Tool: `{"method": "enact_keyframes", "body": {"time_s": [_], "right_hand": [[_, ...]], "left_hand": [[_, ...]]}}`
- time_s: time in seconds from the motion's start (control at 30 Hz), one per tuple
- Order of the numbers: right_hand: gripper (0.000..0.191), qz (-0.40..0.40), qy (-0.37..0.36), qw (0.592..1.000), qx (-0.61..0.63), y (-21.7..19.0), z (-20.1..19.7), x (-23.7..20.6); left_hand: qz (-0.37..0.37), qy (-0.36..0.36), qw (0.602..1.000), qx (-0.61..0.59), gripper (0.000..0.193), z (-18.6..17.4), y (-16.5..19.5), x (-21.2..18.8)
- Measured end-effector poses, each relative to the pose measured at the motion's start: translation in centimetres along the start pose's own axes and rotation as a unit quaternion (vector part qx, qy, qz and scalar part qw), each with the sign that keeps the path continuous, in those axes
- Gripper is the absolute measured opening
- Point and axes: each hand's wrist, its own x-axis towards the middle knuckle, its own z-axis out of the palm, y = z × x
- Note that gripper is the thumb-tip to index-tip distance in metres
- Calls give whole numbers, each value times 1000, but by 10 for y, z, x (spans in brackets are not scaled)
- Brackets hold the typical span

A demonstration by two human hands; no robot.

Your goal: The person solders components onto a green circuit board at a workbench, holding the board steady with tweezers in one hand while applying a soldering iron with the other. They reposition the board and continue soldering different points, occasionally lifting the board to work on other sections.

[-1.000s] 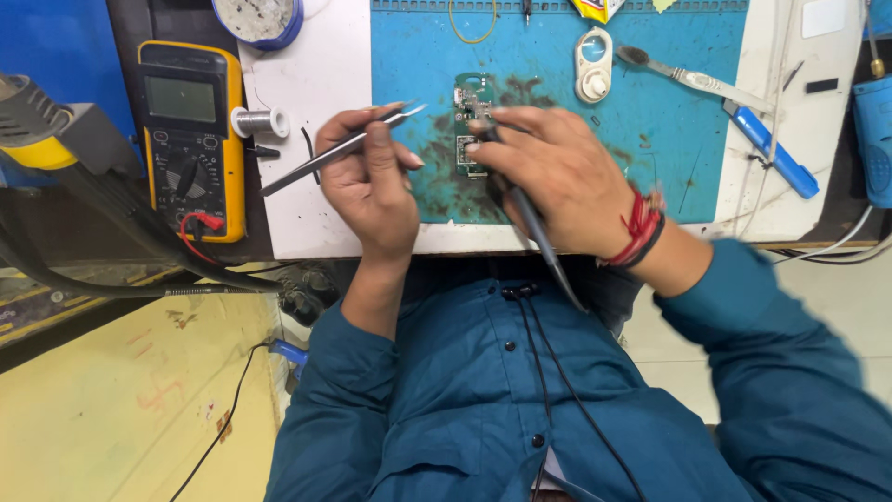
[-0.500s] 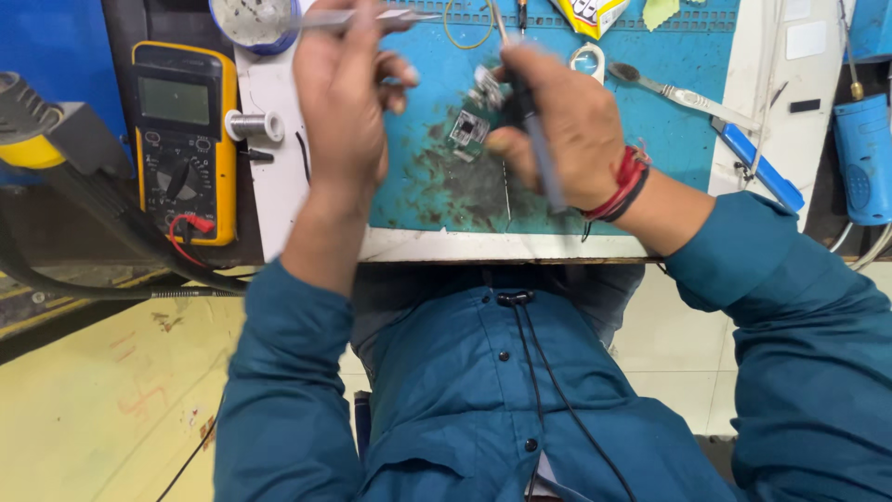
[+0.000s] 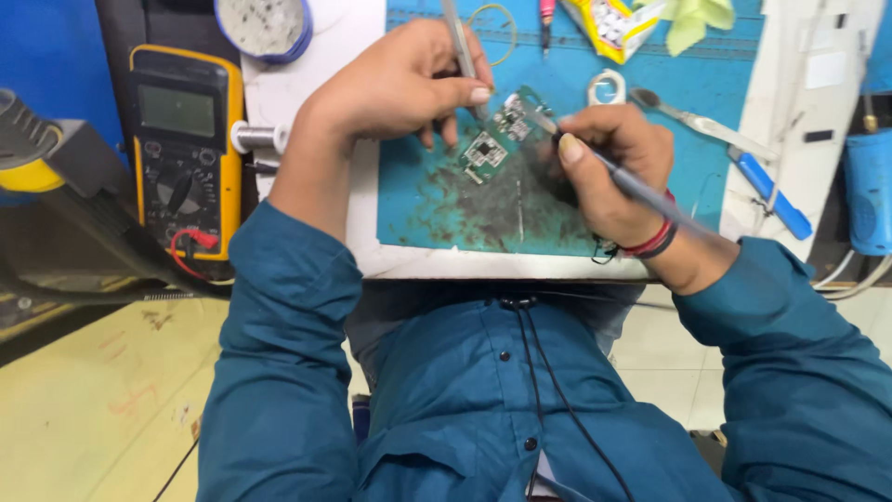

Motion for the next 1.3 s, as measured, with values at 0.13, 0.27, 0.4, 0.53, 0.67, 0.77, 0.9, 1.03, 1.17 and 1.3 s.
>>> {"method": "enact_keyframes", "body": {"time_s": [0.13, 0.27, 0.4, 0.53, 0.67, 0.77, 0.9, 1.03, 1.17, 1.3], "right_hand": [[16, -67, -42, 962, -262, -22, 10, 19], [19, -76, -59, 937, -337, -33, 18, 28], [26, -90, -91, 943, -306, -28, 21, 31], [43, -68, -53, 976, -202, -20, 20, 28], [39, 23, 27, 984, -176, -13, 19, 19], [25, -16, 6, 987, -157, -7, 12, 14], [12, -30, -30, 991, -124, -3, -1, 13], [14, -11, -91, 993, -79, 1, -2, 19], [13, -33, -108, 991, -76, 0, -1, 28], [14, -37, -115, 990, -78, -1, 2, 32]], "left_hand": [[-24, -19, 1000, -8, 14, -3, 6, -1], [-23, -28, 999, 12, 13, -7, 11, -3], [-26, -25, 999, 26, 13, -8, 10, -7], [-17, -15, 1000, 11, 14, -8, 9, -6], [-2, 3, 1000, 10, 13, -8, 7, -6], [7, 10, 1000, 2, 13, -7, 5, -3], [0, 7, 1000, -9, 12, -7, 0, 1], [1, 16, 1000, 15, 9, -6, -2, 2], [22, 12, 999, 20, 9, -6, 0, 3], [19, 19, 999, 24, 9, -6, 1, 3]]}}
